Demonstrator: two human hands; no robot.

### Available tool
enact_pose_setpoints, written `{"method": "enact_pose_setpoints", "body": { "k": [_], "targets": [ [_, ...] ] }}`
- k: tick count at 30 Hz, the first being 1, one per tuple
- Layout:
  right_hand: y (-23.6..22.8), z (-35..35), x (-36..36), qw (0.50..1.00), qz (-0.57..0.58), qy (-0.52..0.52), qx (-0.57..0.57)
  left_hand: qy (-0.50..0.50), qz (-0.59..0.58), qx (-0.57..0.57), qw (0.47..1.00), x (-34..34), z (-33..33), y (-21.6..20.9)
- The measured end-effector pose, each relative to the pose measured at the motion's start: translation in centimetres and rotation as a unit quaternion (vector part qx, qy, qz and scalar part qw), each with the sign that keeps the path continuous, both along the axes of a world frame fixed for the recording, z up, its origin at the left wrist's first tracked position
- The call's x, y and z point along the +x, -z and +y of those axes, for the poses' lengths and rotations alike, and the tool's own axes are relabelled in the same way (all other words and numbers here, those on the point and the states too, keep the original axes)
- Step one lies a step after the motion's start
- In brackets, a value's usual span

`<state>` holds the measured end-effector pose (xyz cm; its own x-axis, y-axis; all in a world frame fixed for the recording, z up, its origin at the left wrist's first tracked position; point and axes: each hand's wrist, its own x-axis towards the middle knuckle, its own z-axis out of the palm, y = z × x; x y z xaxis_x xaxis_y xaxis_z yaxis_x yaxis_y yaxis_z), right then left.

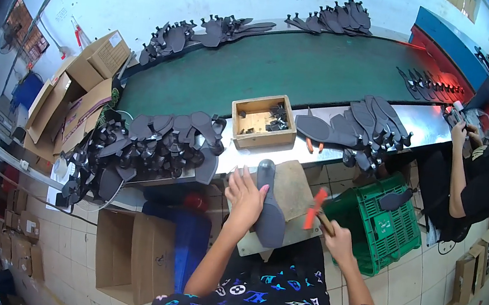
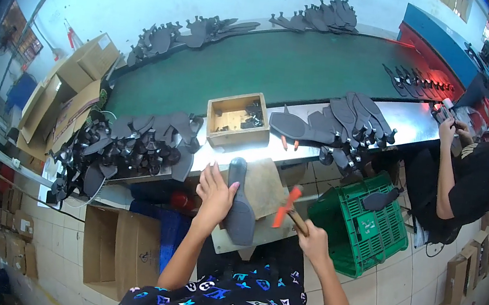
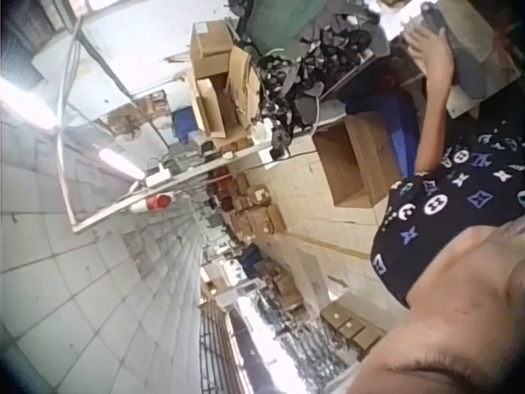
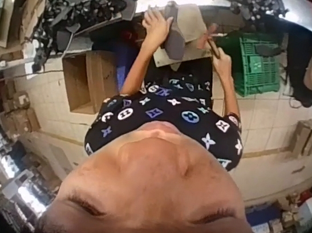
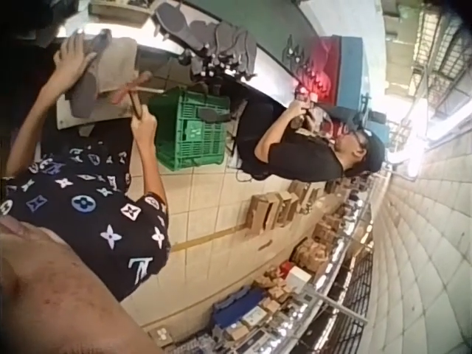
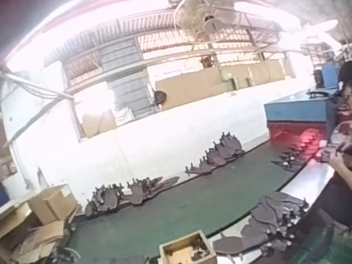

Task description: Assembling shoe components using a hammer and small parts on a workbench.

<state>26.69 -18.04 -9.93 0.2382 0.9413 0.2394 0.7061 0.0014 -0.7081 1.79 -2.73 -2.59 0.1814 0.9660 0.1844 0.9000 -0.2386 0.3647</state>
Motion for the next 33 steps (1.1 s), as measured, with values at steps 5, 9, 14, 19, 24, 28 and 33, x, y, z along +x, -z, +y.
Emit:
{"method": "enact_pose_setpoints", "body": {
  "k": [5, 9, 14, 19, 24, 28, 33],
  "targets": [
    [1.9, -9.2, -0.1, 0.977, 0.139, 0.153, -0.046, 0.120, -0.059, 0.108, 0.985, 1.1, 4.0, -5.3],
    [3.5, -10.8, -1.6, 0.938, 0.253, 0.223, -0.082, 0.175, -0.060, 0.125, 0.975, 3.6, 14.9, -6.3],
    [3.5, -9.9, -2.1, 0.912, 0.331, 0.227, -0.086, 0.241, 0.034, -0.004, 0.970, 6.0, 22.8, -3.6],
    [1.0, -6.2, -2.0, 0.964, 0.224, 0.141, -0.008, 0.258, -0.086, 0.101, 0.957, 4.7, 21.4, -4.0],
    [-8.1, -0.3, -2.3, 0.946, 0.323, 0.022, 0.014, 0.308, -0.190, 0.332, 0.871, 3.7, 9.6, -10.0],
    [-14.9, 4.5, -4.7, 0.871, 0.474, -0.121, 0.050, 0.349, -0.163, 0.460, 0.800, 1.4, 2.0, -12.8],
    [-21.5, 5.3, -8.3, 0.864, 0.480, -0.150, 0.028, 0.336, -0.184, 0.474, 0.793, 0.0, -2.2, -13.1]
  ]
}}
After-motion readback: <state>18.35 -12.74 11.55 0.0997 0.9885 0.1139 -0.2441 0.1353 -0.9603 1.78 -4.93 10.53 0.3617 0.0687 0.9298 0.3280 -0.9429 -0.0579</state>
